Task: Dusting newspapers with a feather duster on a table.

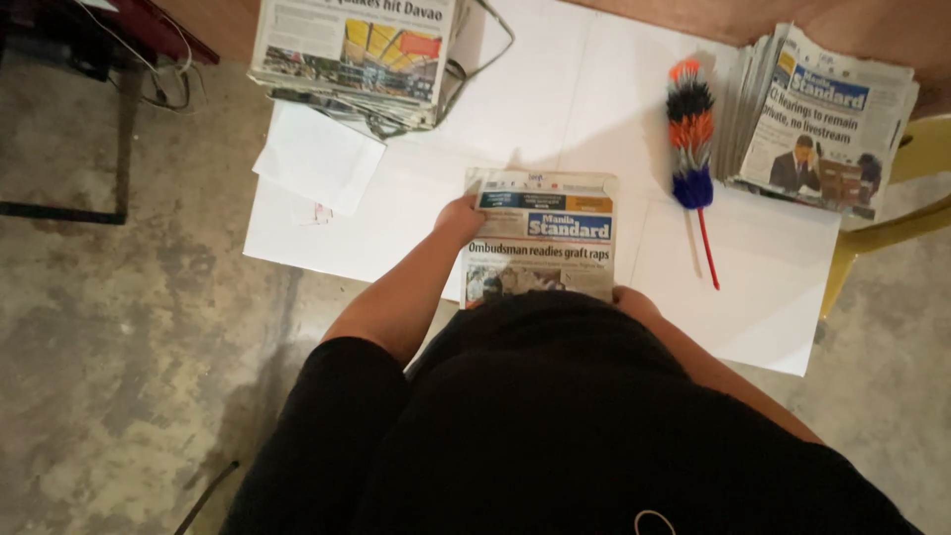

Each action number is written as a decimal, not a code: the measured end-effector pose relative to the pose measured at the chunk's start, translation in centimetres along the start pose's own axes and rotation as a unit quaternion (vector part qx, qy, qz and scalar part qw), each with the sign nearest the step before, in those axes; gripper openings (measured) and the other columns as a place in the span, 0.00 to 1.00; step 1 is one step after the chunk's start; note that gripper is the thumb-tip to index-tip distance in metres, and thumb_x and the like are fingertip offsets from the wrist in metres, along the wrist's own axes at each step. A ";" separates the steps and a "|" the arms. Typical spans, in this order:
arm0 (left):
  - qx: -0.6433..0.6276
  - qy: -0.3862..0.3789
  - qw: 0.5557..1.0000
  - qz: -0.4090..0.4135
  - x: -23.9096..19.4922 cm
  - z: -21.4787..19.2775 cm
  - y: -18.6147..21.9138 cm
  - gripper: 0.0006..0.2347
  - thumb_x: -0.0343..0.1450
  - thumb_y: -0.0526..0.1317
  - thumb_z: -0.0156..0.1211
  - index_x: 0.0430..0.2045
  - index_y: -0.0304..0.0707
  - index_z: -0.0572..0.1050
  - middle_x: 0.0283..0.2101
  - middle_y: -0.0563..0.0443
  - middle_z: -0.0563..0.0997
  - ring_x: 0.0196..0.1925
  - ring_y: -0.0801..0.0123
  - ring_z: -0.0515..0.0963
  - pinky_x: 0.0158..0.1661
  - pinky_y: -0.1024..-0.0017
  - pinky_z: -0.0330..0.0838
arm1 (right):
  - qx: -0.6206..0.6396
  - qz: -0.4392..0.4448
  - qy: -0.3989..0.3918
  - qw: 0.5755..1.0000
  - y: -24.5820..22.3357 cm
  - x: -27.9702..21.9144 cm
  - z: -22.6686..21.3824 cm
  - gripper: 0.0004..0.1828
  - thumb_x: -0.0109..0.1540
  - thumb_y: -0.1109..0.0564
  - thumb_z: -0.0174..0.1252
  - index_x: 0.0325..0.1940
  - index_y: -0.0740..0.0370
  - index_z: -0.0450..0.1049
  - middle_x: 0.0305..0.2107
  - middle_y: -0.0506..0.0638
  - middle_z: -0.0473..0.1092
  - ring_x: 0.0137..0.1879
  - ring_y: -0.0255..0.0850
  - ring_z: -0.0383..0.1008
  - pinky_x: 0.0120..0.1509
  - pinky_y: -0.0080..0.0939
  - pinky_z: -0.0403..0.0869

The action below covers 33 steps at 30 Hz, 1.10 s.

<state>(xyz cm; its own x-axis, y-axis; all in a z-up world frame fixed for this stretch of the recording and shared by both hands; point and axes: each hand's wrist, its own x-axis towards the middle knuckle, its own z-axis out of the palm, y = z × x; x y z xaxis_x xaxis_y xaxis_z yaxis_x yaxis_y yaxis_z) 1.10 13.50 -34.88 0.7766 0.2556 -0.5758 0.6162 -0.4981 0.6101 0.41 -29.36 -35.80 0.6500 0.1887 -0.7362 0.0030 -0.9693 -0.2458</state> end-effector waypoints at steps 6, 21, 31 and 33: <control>0.025 -0.009 0.989 0.144 -7.7 2.7 -0.7 0.14 0.71 0.40 0.57 0.49 0.44 0.81 0.50 0.37 0.82 0.52 0.45 0.80 0.52 0.55 0.73 | 0.036 -0.002 -0.018 0.999 3.2 3.2 2.2 0.24 0.57 0.40 0.60 0.47 0.61 0.80 0.38 0.62 0.80 0.47 0.56 0.80 0.52 0.53 0.76; -0.261 0.131 0.920 0.259 -16.8 -11.6 17.1 0.11 0.73 0.42 0.67 0.40 0.32 0.79 0.35 0.47 0.84 0.38 0.70 0.81 0.42 0.70 0.77 | 0.572 -0.221 0.192 0.766 -8.0 -2.8 -11.6 0.22 0.62 0.63 0.62 0.60 0.65 0.70 0.48 0.48 0.73 0.56 0.39 0.72 0.60 0.40 0.71; -0.479 0.071 0.809 0.332 -13.9 -18.4 20.9 0.16 0.75 0.46 0.66 0.44 0.27 0.80 0.42 0.49 0.86 0.44 0.71 0.80 0.50 0.69 0.75 | 0.530 -0.381 0.273 0.707 -12.4 -10.1 -21.3 0.12 0.77 0.59 0.58 0.59 0.73 0.70 0.52 0.52 0.74 0.55 0.37 0.68 0.65 0.38 0.67; -0.598 -0.118 0.734 0.298 -13.6 -18.8 20.6 0.17 0.76 0.47 0.64 0.48 0.27 0.76 0.48 0.45 0.84 0.53 0.65 0.81 0.57 0.65 0.75 | 0.629 -0.384 0.224 0.638 -14.3 -11.1 -22.6 0.16 0.72 0.61 0.58 0.63 0.68 0.69 0.56 0.52 0.73 0.61 0.41 0.73 0.71 0.42 0.70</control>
<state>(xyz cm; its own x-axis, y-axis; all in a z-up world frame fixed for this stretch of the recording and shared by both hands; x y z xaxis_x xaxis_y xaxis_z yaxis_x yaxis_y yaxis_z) 5.71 15.34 -4.24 0.9978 0.0664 -0.0047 -0.0402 0.6580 0.7519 10.33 -21.13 -9.91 0.9768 0.1939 0.0908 0.0226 0.3284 -0.9443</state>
